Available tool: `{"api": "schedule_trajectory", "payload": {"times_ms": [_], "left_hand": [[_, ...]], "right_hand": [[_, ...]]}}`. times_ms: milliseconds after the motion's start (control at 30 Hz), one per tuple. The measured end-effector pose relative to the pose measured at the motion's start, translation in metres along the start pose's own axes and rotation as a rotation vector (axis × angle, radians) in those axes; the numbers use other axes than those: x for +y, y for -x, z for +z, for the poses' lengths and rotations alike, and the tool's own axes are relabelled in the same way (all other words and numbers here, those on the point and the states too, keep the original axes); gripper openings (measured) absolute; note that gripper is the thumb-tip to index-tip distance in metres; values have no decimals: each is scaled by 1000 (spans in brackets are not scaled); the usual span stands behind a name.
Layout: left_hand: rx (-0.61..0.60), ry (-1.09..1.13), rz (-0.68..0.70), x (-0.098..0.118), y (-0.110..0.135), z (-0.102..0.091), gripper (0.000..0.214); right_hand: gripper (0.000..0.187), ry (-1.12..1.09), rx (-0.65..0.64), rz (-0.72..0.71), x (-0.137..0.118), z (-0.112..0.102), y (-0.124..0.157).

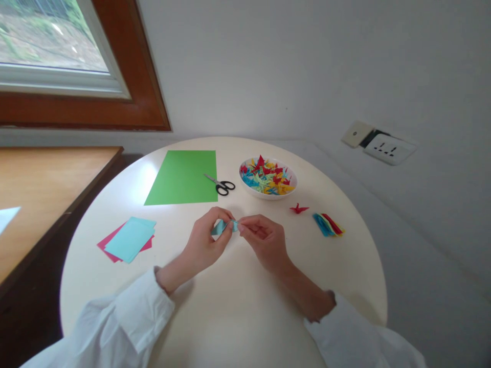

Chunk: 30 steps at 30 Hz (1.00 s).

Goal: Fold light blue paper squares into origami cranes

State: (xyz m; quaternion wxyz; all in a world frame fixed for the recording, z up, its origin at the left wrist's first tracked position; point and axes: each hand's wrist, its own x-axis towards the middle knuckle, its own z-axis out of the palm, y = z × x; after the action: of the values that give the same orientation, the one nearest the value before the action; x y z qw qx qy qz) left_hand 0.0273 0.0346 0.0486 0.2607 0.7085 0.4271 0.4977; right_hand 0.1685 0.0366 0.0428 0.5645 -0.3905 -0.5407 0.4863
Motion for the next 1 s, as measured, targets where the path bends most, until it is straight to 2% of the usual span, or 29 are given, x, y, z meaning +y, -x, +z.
{"api": "schedule_trajectory", "payload": {"times_ms": [367,600,1000], "left_hand": [[16,77,-12,2,3,3,11],[4,35,-65,2,5,4,8],[3,-19,-34,0,5,4,10]], "right_hand": [[7,21,14,-16,-5,1,1],[9,58,23,-13,-5,1,1],[5,76,13,-36,-4,2,1]]}}
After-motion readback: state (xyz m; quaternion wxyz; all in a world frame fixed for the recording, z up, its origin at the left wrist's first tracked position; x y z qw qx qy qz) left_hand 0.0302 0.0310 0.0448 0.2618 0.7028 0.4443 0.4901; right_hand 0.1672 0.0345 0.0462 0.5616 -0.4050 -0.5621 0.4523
